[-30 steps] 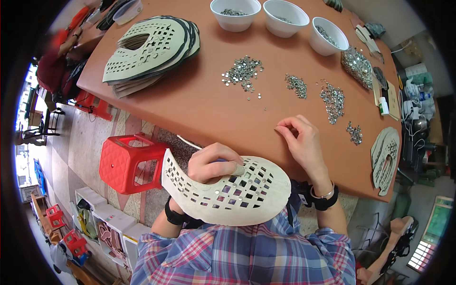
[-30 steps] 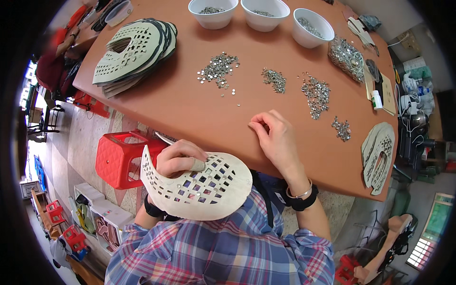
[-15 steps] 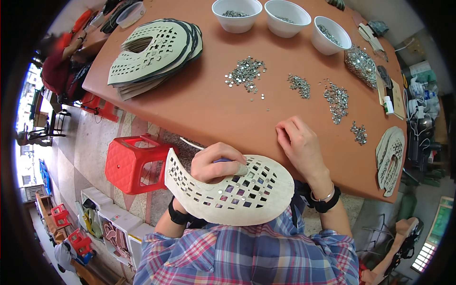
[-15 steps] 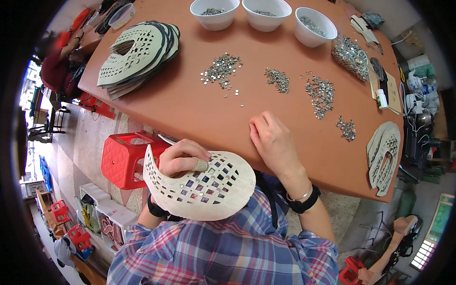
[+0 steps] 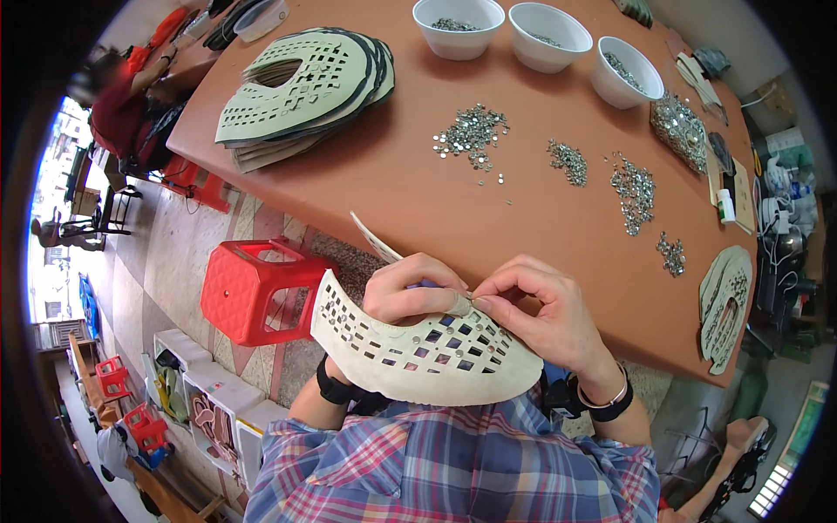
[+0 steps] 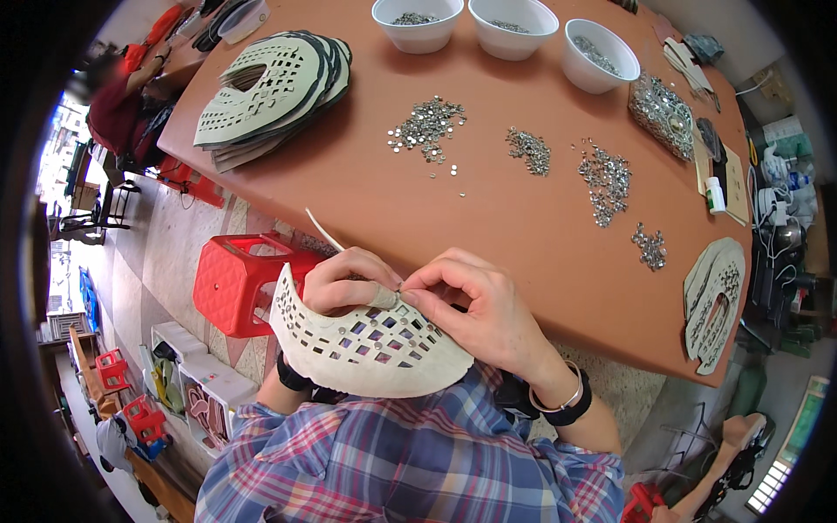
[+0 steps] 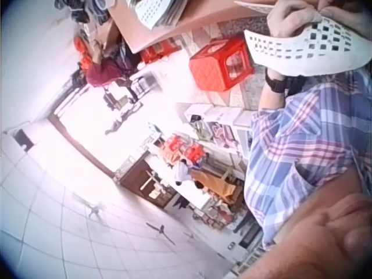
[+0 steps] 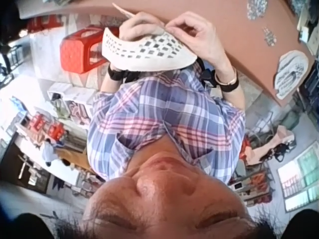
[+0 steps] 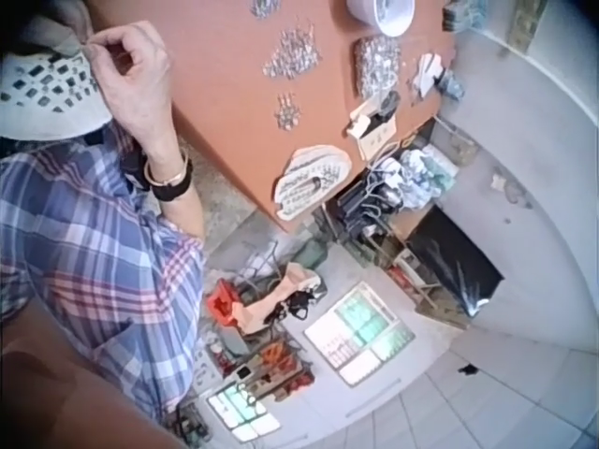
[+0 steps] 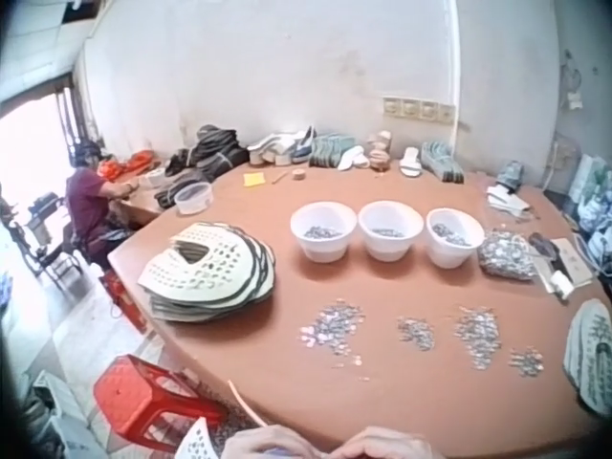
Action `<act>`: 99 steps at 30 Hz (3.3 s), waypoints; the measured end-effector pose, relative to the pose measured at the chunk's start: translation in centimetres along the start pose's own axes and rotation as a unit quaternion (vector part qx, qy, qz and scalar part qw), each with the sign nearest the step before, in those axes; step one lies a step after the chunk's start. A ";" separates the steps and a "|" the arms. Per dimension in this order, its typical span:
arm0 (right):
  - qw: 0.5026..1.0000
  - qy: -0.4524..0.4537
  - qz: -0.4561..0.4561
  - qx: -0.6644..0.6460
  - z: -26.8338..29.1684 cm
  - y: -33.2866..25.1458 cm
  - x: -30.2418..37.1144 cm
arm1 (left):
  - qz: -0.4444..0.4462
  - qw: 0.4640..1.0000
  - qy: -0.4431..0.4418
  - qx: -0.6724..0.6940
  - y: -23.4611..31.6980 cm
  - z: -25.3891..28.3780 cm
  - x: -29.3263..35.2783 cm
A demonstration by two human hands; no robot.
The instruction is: The worker is manually inserting and threading small decorative or structural metal rivets into a pre-cut shoe upper component.
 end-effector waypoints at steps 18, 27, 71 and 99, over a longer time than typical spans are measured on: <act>0.998 0.014 0.043 -0.037 -1.0 -0.1 -0.1 | 0.001 1.000 0.013 0.019 0.3 1.1 0.6; 0.984 -0.006 -0.038 -0.176 -2.0 0.6 0.1 | 0.012 1.000 0.019 0.007 0.9 0.8 0.3; 0.985 0.091 -0.098 0.112 7.0 3.3 -5.0 | 0.145 0.842 0.414 0.312 -2.1 2.4 2.5; 0.857 0.167 -0.034 0.485 8.1 6.5 -9.7 | 0.284 0.752 0.334 0.493 -3.2 0.2 0.4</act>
Point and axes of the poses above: each hand's wrist, its own x-axis away from the middle knuckle, its own z-axis out of the back of the hand, y = z × x, the point moved 3 cm from there along -x, towards the middle knuckle, and after that the axes turned 15 degrees about x, right-handed, at the moved point
